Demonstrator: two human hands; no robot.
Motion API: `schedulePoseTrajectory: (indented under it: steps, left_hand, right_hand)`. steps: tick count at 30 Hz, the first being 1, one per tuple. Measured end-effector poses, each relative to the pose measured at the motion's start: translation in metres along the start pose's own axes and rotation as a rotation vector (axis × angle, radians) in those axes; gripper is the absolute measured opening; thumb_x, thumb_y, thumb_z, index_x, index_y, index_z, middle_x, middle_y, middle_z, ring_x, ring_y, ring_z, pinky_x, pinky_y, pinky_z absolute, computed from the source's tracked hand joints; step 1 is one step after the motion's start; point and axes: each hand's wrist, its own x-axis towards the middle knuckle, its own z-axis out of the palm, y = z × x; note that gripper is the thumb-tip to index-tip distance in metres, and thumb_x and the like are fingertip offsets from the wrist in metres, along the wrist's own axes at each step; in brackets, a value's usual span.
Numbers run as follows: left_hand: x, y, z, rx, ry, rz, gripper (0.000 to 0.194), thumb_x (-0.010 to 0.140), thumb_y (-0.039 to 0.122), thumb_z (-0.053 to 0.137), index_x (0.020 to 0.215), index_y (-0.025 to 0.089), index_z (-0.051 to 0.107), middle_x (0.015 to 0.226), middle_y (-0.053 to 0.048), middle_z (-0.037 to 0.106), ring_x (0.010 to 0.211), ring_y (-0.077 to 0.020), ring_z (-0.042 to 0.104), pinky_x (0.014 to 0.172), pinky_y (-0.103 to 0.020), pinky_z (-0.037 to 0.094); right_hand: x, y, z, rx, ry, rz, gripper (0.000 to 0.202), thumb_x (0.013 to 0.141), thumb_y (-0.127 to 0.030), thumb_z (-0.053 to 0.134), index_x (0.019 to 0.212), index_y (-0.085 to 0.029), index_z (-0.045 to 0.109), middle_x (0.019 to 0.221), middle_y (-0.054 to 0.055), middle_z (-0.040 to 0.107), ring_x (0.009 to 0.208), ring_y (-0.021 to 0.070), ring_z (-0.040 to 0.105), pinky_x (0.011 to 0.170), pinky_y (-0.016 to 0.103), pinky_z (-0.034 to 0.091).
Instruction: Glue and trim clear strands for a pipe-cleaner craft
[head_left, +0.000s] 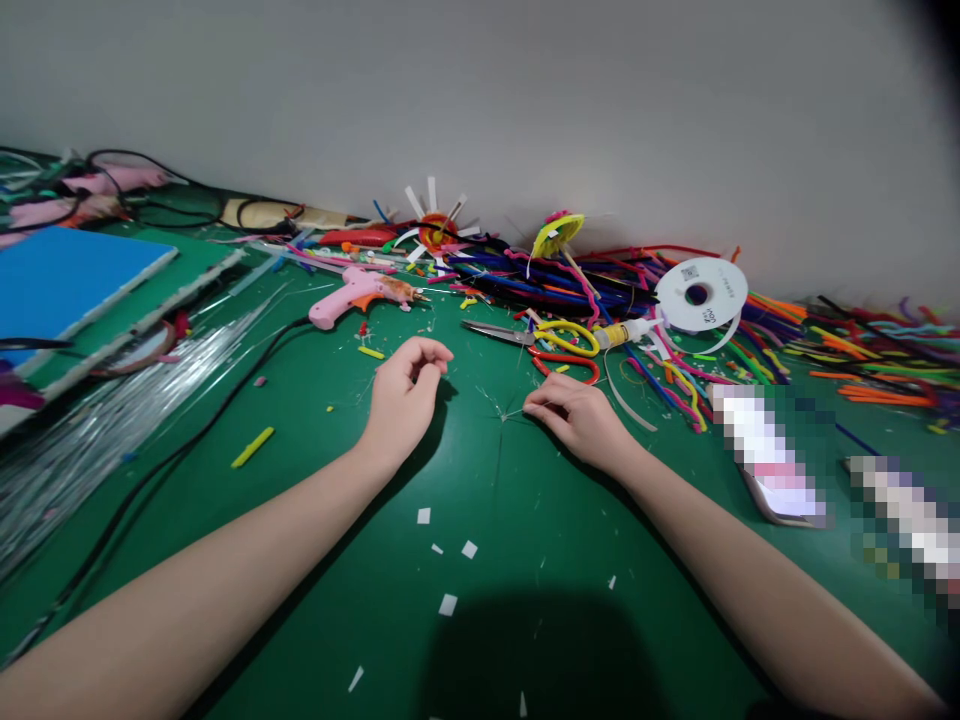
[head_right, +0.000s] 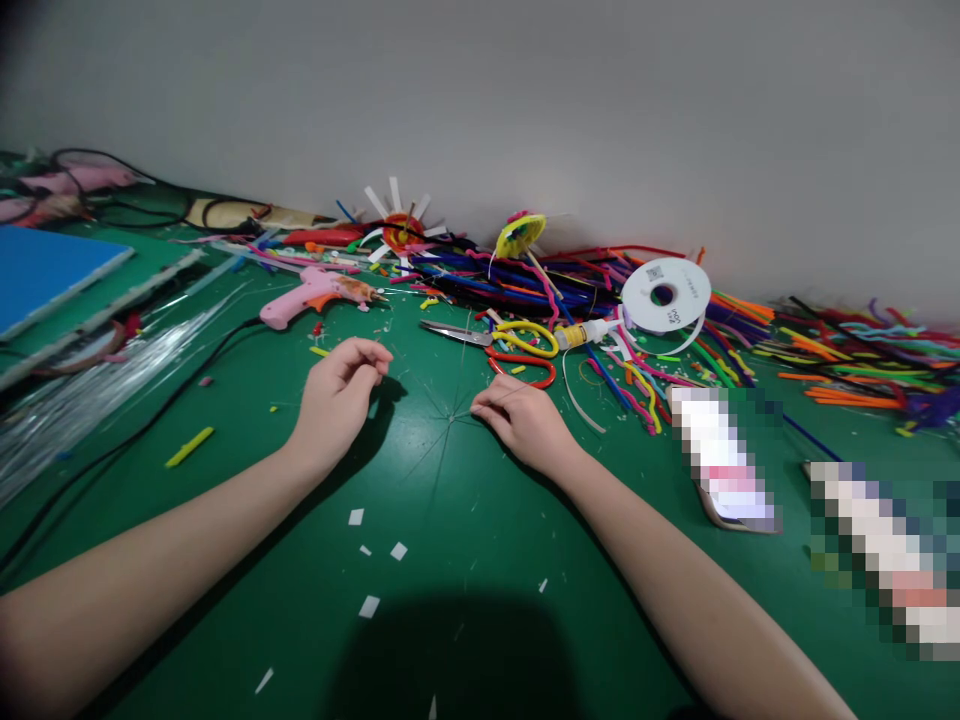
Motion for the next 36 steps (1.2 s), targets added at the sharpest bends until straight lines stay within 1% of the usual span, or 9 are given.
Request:
schedulePoseTrajectory:
  steps: [5,11,19,28,36]
  left_hand:
    - [-0.0002,0.0008,0.0,0.002,0.001,-0.01,0.02,0.077,0.007,0.043,0.08,0.018,0.06,0.072,0.001,0.057,0.066,-0.0119,0.05,0.061,-0.025,0.038]
    - [-0.0002,0.0005,0.0004,-0.006,0.003,-0.002,0.021,0.077,0.006,0.043,0.079,0.018,0.06,0.072,0.001,0.057,0.067,-0.012,0.05,0.063,-0.025,0.039]
    - [0.0003,-0.0006,0.0,0.001,0.001,0.0,0.02,0.076,0.007,0.043,0.079,0.019,0.059,0.073,0.0,0.058,0.067,-0.0123,0.05,0.062,-0.026,0.039]
    - [-0.0002,-0.0007,-0.0003,-0.007,-0.004,-0.004,0.02,0.077,0.007,0.043,0.079,0.019,0.06,0.073,0.0,0.058,0.067,-0.0124,0.051,0.063,-0.026,0.039]
    - [-0.0009,-0.0007,-0.0005,-0.006,-0.01,-0.016,0.02,0.077,0.007,0.043,0.08,0.019,0.059,0.074,0.0,0.058,0.068,-0.0125,0.051,0.064,-0.026,0.039]
  right_hand:
    - [-0.0004,-0.0004,-0.0014,-0.004,-0.003,0.0,0.016,0.093,-0.023,0.053,0.084,-0.019,0.066,0.08,0.004,0.064,0.076,0.0152,0.059,0.074,0.03,0.048]
    - [-0.001,0.0011,-0.0025,-0.019,-0.004,0.009,0.016,0.093,-0.023,0.054,0.084,-0.019,0.066,0.08,0.004,0.064,0.076,0.0156,0.06,0.074,0.031,0.048]
    - [-0.002,0.0037,-0.0022,0.016,0.036,0.041,0.015,0.092,-0.024,0.055,0.085,-0.02,0.067,0.08,0.004,0.065,0.076,0.0154,0.059,0.074,0.031,0.048]
    - [-0.0018,-0.0002,-0.0014,0.034,0.026,0.035,0.017,0.093,-0.027,0.055,0.084,-0.02,0.068,0.079,0.004,0.065,0.074,0.0157,0.059,0.072,0.032,0.049]
    - [-0.0011,-0.0008,-0.0011,0.032,0.013,0.007,0.017,0.093,-0.025,0.055,0.084,-0.019,0.068,0.079,0.004,0.065,0.074,0.0151,0.059,0.073,0.031,0.049]
